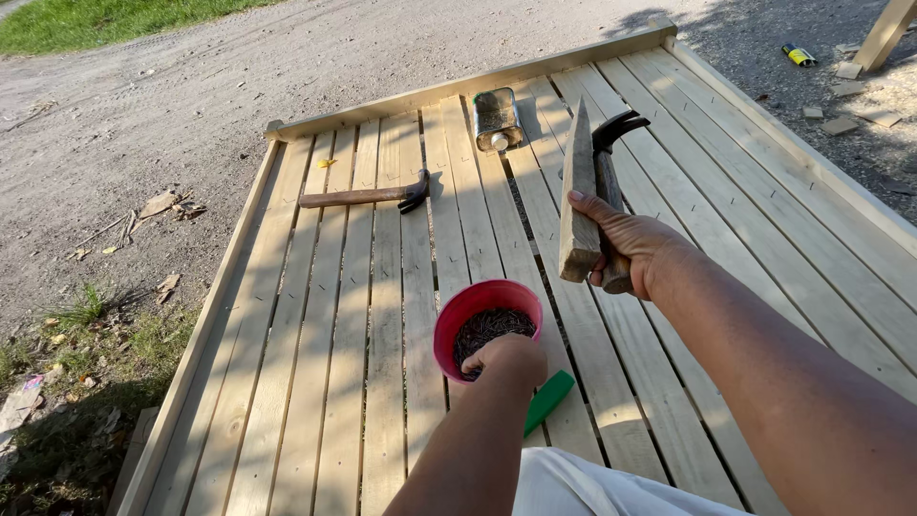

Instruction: The person hammers nails into a slatted wooden frame laid on the ground, using a claw hammer. They take nails from a pink bowl, position each nail on a slat, hammer it in, and move along the frame repeating the process, at one point using a small block to help position nails.

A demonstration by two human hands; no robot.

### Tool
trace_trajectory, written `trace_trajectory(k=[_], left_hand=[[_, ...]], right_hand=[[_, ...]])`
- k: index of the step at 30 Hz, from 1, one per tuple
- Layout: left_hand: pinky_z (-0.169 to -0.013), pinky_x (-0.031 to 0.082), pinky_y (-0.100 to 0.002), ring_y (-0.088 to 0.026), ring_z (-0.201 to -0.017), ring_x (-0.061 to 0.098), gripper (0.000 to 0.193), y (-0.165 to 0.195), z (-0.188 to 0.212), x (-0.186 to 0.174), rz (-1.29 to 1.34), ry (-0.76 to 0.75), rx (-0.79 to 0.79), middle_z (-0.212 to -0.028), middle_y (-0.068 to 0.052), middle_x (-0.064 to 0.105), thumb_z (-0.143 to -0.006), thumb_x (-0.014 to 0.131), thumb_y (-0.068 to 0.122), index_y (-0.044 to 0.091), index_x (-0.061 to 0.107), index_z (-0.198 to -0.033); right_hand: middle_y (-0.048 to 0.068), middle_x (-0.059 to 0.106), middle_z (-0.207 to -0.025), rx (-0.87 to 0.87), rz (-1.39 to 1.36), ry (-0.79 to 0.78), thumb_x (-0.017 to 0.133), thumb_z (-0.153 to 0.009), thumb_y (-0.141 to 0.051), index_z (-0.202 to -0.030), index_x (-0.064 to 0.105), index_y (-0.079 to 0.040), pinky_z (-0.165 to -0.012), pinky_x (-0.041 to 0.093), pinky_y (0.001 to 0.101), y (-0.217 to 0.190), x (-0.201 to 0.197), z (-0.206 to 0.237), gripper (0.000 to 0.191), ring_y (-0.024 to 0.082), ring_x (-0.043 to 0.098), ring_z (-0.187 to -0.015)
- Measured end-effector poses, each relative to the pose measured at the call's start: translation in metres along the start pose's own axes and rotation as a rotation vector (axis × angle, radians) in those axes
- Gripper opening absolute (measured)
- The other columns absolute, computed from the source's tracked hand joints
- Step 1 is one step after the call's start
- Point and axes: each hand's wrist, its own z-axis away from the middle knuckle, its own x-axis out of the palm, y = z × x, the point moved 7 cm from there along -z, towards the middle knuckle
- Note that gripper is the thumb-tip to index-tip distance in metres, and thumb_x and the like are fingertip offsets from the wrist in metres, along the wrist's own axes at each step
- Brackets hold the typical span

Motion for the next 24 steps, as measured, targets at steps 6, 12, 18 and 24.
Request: trace_trajectory(k=[6, 12, 18, 24], left_hand=[[-0.116, 0.027, -0.077, -0.042, -0.138, 0.053, 0.044, 0.005, 0.001, -0.002, -0.050, 0.230, 0.130, -0.151, -0.015, 0.057, -0.098, 0.056, 0.021, 0.009, 0.063, -0.140], [-0.123, 0.013, -0.063, -0.039, -0.157, 0.020, 0.036, 0.062, 0.015, 0.007, -0.230, 0.670, 0.515, -0.164, -0.021, 0.035, -0.098, 0.053, 0.025, 0.011, 0.073, -0.125], [-0.120, -0.009, -0.070, -0.037, -0.158, 0.006, 0.063, 0.075, -0.003, 0.039, -0.488, 0.268, 0.466, -0.162, -0.016, 0.032, -0.083, 0.070, 0.034, 0.022, 0.055, -0.143], [-0.112, -0.008, -0.078, -0.054, -0.153, 0.010, 0.059, 0.070, -0.067, -0.002, -0.715, 0.318, 0.152, -0.164, -0.027, 0.030, -0.102, 0.057, 0.034, 0.007, 0.049, -0.153]], right_hand=[[0.008, 0.067, -0.069, 0.006, 0.029, -0.027, 0.088, -0.063, -0.058, -0.094, 0.065, -0.006, -0.032, 0.044, 0.0304, 0.003, 0.025, 0.011, 0.065, 0.017, 0.058, -0.041], [0.009, 0.068, -0.070, -0.016, 0.042, -0.019, 0.088, -0.064, -0.060, -0.096, 0.065, -0.003, -0.033, 0.044, 0.0315, -0.005, 0.028, 0.006, 0.069, 0.020, 0.058, -0.043], [0.007, 0.071, -0.075, 0.014, 0.038, -0.067, 0.087, -0.061, -0.058, -0.101, 0.067, -0.006, -0.035, 0.045, 0.0311, -0.012, 0.000, -0.017, 0.068, 0.019, 0.064, -0.050], [0.006, 0.070, -0.076, 0.047, 0.094, -0.077, 0.089, -0.061, -0.057, -0.101, 0.068, -0.005, -0.037, 0.045, 0.0311, -0.049, -0.012, -0.064, 0.069, 0.018, 0.062, -0.051]])
